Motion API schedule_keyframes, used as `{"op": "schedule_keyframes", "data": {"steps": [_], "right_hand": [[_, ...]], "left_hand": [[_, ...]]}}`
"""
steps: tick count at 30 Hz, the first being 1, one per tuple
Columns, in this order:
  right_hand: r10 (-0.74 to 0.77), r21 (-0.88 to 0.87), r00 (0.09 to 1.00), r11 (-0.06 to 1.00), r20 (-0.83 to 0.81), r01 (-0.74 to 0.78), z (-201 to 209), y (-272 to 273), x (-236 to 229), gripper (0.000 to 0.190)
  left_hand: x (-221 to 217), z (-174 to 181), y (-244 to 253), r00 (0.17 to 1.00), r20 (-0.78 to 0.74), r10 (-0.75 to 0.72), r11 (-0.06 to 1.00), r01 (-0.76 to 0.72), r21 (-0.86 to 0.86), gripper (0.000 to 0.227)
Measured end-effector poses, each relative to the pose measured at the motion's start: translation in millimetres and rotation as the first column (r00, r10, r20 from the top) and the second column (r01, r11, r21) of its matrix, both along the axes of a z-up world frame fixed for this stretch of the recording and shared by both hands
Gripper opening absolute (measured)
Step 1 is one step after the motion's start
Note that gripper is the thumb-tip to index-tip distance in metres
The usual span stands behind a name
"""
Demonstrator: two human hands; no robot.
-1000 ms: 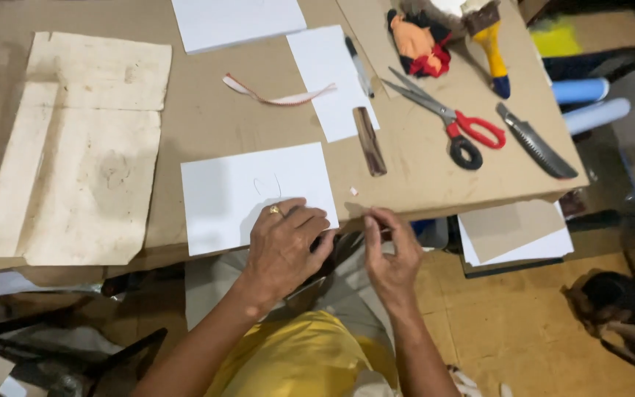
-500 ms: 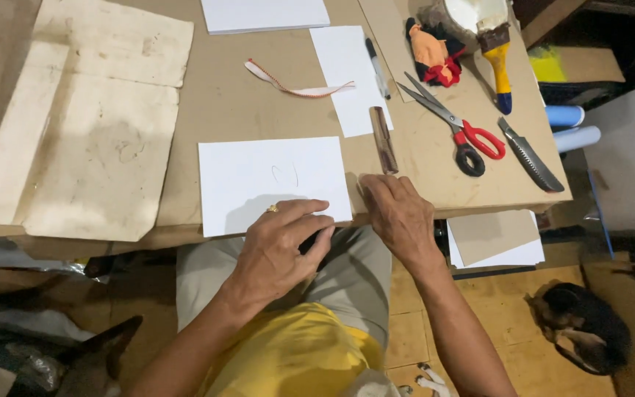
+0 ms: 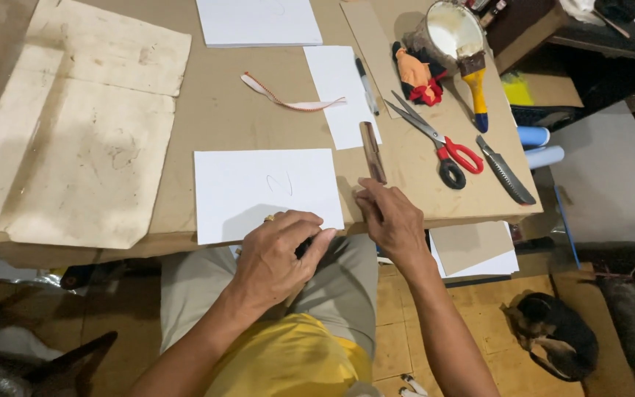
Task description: The person cuts a small piece of paper with scissors, applies glue to a white sheet, and attaches a small paper strip. They then cut a larger white sheet and apply glue to another piece of paper, attaching a strip to it as well.
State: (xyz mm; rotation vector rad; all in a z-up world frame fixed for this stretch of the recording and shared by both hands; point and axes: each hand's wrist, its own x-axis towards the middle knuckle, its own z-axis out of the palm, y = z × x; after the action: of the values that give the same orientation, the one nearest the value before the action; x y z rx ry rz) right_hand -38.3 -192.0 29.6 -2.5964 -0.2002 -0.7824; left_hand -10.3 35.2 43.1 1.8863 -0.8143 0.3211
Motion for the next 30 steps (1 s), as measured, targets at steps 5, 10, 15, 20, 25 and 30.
{"op": "schedule_keyframes", "data": {"steps": [5,10,15,20,25,30], "right_hand": [[-0.061,-0.222,0.998,0.973,0.014,0.063,-18,-6,8,0.024],[-0.028,0.504,0.999,0.863,-0.042,0.046,6,30,-21,0.038],[-0.035,0.658,0.999,0.753,0.039,0.001,9,74,-41,0.029],[-0.047,0.705,0.992,0.707,0.113,-0.047,0,108,-50,0.025],[-0.029,0.744,0.999,0.668,0.041,-0.011,7,131,-57,0.027],[0.121,0.799,0.993,0.598,-0.015,-0.061,12,126,-58,0.030]], "left_hand": [[-4,0,-10,0.996,-0.085,-0.015,0.994,0.006,-0.105,0.008],[-15,0,-25,0.980,-0.193,-0.038,0.950,-0.025,-0.312,0.014],[-22,13,-14,0.948,-0.308,-0.078,0.964,-0.007,-0.266,0.023],[-25,-1,2,0.884,-0.450,-0.123,0.890,-0.102,-0.444,0.021],[-33,-5,35,0.701,-0.662,-0.266,0.814,-0.205,-0.544,0.021],[-38,-10,56,0.583,-0.744,-0.325,0.810,-0.235,-0.538,0.029]]}}
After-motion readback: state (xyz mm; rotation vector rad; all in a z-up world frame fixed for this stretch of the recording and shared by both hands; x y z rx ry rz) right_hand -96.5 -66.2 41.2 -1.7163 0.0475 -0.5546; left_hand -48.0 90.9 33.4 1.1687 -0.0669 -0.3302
